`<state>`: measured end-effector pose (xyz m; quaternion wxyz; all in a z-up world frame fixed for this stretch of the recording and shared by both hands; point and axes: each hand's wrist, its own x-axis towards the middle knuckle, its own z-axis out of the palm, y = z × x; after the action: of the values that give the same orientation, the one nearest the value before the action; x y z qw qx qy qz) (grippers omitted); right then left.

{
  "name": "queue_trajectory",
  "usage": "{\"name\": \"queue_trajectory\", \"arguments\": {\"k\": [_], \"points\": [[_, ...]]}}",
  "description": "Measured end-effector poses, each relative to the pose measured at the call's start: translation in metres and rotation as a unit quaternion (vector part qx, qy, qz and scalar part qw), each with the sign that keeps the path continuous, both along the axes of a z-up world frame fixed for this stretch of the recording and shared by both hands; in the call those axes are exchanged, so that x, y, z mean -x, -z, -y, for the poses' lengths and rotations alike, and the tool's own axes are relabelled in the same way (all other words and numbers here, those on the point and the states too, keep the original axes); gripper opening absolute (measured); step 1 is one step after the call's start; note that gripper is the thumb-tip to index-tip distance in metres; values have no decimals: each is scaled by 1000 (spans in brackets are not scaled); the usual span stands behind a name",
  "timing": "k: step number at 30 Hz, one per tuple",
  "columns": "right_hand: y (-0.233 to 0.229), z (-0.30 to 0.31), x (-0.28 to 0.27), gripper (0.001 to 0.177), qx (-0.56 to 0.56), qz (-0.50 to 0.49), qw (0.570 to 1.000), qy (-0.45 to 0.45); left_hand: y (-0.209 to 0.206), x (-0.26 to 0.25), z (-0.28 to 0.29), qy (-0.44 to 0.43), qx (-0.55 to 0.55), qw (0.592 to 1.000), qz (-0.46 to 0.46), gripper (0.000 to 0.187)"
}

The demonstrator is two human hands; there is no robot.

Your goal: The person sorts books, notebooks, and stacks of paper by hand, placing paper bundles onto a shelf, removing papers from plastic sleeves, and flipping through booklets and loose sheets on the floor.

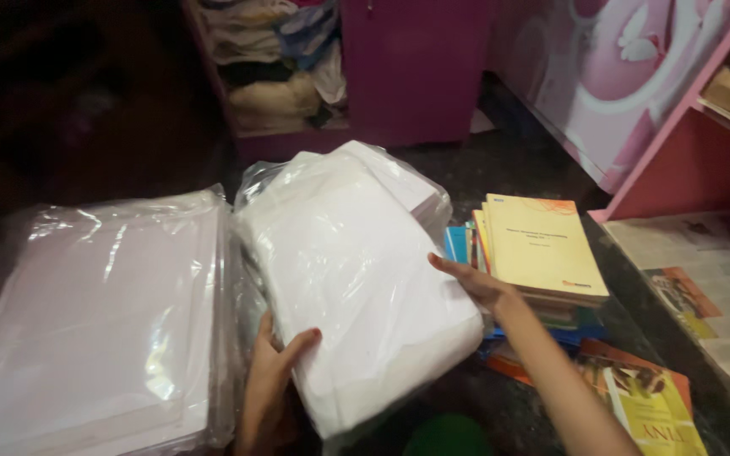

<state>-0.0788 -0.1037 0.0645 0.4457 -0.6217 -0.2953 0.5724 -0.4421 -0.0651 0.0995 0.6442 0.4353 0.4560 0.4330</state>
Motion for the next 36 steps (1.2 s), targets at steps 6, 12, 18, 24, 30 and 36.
{"name": "queue_trajectory", "arguments": {"k": [6,12,18,24,30,36], "points": [[9,24,11,114,-129,-20,991,-25,-10,-26,29,-5,-126,986,-112,75],[58,122,-67,68,-260,-133,954,67,-37,-73,65,101,-338,934,-56,74],[56,286,-138,62,-368,1,890,268,-37,-174,117,339,-373,863,37,71],[21,433,-148,52,-286,209,860,366,0,-303,185,390,-267,860,192,74],[-6,481,-138,81,-218,266,801,489,32,-374,240,508,-285,800,144,50],[30,497,-172,84,-286,241,777,507,36,-410,255,502,-273,798,195,56]]}}
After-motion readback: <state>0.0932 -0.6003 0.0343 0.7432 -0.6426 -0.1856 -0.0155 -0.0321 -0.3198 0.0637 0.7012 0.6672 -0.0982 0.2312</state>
